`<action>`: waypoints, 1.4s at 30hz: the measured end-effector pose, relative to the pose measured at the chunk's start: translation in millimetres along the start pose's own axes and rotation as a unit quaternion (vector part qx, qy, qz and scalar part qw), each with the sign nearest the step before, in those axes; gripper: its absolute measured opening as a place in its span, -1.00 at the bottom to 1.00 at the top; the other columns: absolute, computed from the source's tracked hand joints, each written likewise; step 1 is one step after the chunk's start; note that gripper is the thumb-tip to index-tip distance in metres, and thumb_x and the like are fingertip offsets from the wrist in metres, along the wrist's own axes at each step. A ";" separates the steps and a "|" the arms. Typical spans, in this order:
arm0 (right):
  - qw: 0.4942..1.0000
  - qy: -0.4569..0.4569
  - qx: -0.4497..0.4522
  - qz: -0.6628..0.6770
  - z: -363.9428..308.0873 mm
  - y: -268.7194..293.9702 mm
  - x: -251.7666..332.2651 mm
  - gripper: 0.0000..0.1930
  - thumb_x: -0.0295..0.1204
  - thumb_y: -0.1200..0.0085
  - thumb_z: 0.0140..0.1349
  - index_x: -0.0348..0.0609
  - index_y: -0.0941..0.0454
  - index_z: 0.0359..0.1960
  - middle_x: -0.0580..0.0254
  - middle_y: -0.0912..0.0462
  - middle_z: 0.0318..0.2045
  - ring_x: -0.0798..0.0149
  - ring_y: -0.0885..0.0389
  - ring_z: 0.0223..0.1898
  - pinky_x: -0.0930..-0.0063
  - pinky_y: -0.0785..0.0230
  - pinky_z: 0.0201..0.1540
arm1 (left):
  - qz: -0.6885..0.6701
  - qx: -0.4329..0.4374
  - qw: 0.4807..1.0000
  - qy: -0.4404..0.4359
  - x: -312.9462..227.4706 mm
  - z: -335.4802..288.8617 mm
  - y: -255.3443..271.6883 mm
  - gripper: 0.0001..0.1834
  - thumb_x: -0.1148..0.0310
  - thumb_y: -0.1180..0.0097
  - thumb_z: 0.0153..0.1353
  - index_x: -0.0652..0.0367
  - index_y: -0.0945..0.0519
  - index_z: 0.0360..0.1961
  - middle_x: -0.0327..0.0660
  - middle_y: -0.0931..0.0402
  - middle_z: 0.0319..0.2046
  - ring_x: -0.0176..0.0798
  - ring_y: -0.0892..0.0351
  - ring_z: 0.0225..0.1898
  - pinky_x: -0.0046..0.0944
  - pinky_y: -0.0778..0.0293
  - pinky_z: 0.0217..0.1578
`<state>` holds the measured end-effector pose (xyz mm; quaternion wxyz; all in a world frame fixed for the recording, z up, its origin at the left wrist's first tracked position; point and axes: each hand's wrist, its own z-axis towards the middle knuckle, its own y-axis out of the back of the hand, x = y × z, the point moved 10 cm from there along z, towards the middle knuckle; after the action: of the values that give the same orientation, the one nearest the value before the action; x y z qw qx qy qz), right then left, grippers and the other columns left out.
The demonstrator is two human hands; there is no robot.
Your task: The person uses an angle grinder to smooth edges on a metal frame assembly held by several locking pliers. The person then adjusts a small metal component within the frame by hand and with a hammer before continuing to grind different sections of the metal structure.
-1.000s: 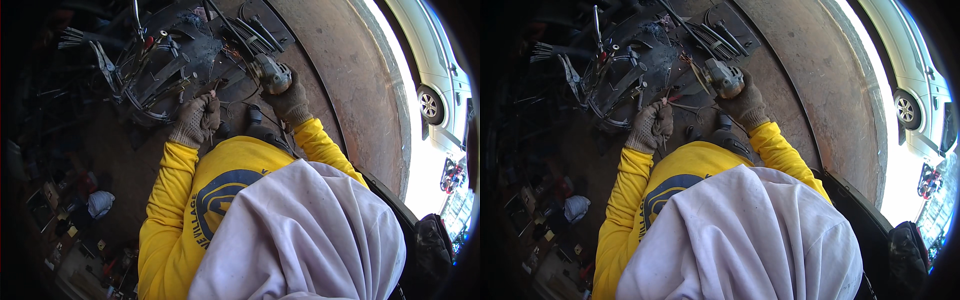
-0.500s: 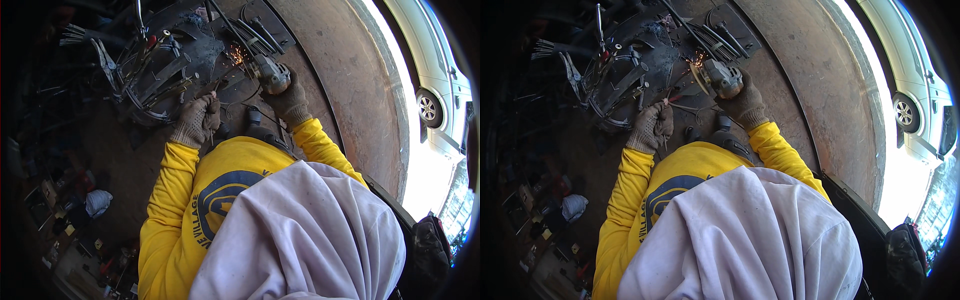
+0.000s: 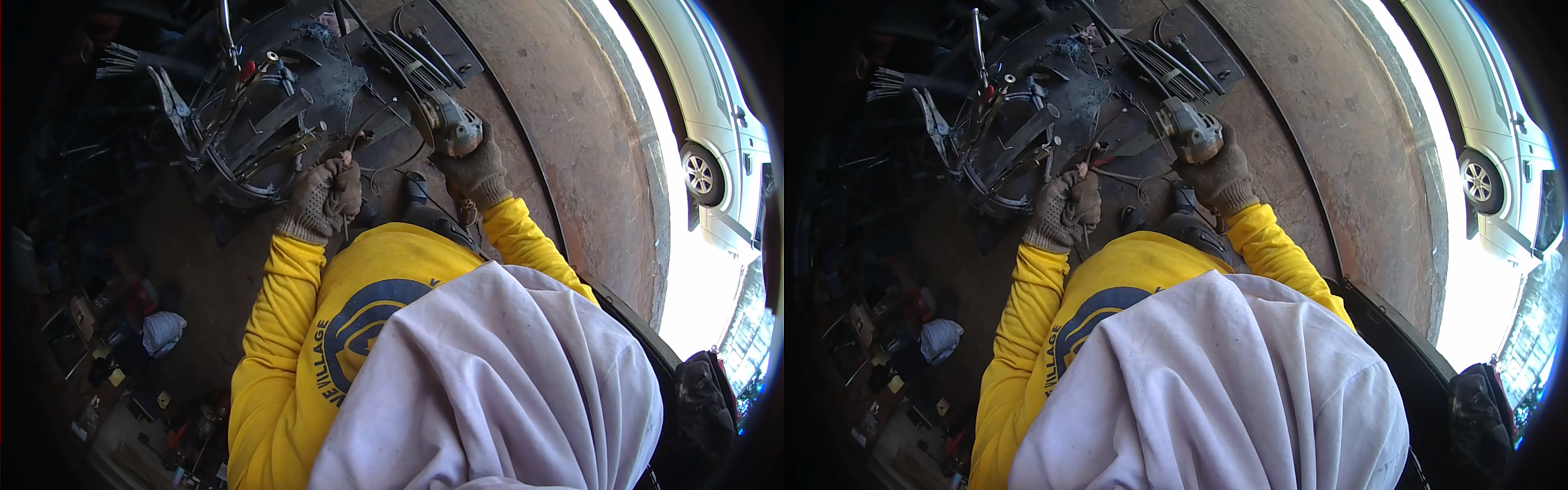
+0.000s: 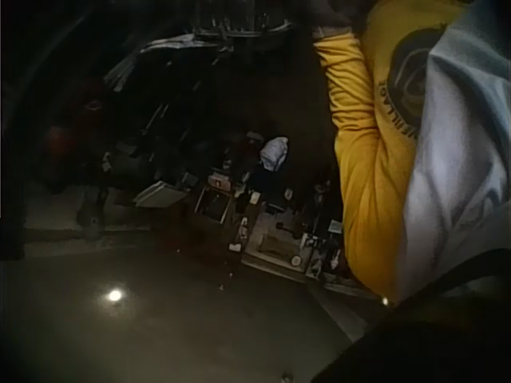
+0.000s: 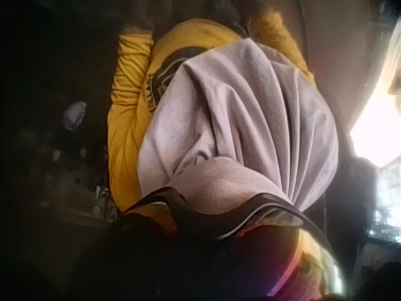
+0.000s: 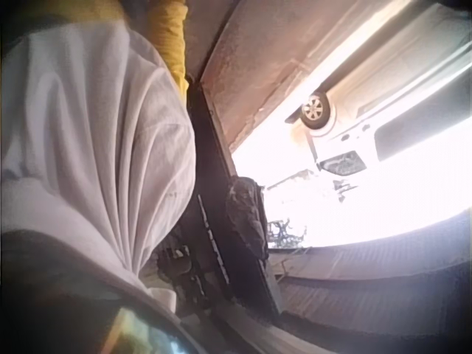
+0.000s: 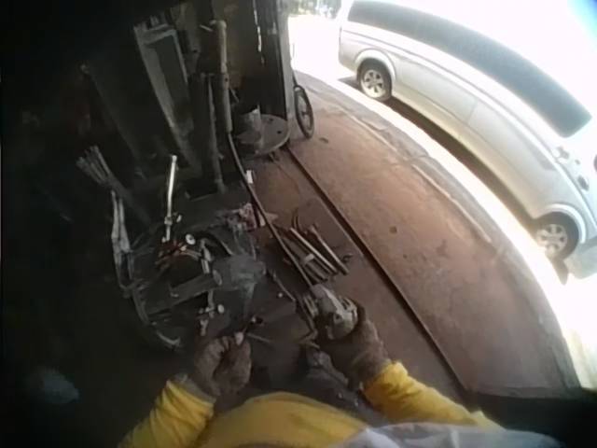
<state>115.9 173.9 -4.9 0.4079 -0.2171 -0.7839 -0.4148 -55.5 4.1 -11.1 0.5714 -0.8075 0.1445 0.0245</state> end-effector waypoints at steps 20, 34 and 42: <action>0.979 0.105 -0.052 -0.167 8.4 -0.3 12.7 -0.10 -0.20 -0.49 -0.06 -0.08 -0.27 0.34 -0.11 -0.63 0.08 -0.14 -0.66 0.05 0.14 -0.56 0.09 | 0.313 -0.328 0.888 -0.070 -29.8 -25.4 -16.3 -0.66 0.40 0.00 0.40 0.05 -0.60 0.15 -0.28 -0.56 -0.50 -0.50 -0.32 -0.75 -0.49 -0.25 -0.76; 0.978 0.144 -0.070 -0.133 9.9 -1.2 18.0 -0.25 -0.19 -0.46 -0.01 -0.02 -0.38 0.24 -0.05 -0.67 0.00 -0.12 -0.68 0.02 0.14 -0.58 0.03 | 0.256 -0.343 0.901 -0.065 -27.5 -20.1 -7.0 -0.66 0.41 0.00 0.40 0.03 -0.60 0.16 -0.26 -0.54 -0.53 -0.46 -0.29 -0.80 -0.45 -0.23 -0.82; 0.974 0.128 -0.072 -0.170 16.3 -2.5 3.8 -0.15 -0.07 -0.45 0.01 -0.08 -0.30 0.29 -0.08 -0.66 0.04 -0.09 -0.69 0.01 0.15 -0.57 0.03 | 0.256 -0.313 0.911 -0.082 -28.2 -23.5 -3.4 -0.69 0.38 -0.03 0.41 0.03 -0.63 0.12 -0.29 -0.56 -0.51 -0.49 -0.31 -0.77 -0.47 -0.25 -0.79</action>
<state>104.6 186.0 -8.2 0.4114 -0.0543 -0.7190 -0.5576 -84.6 -10.9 5.8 0.2733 -0.8753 0.2842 0.2800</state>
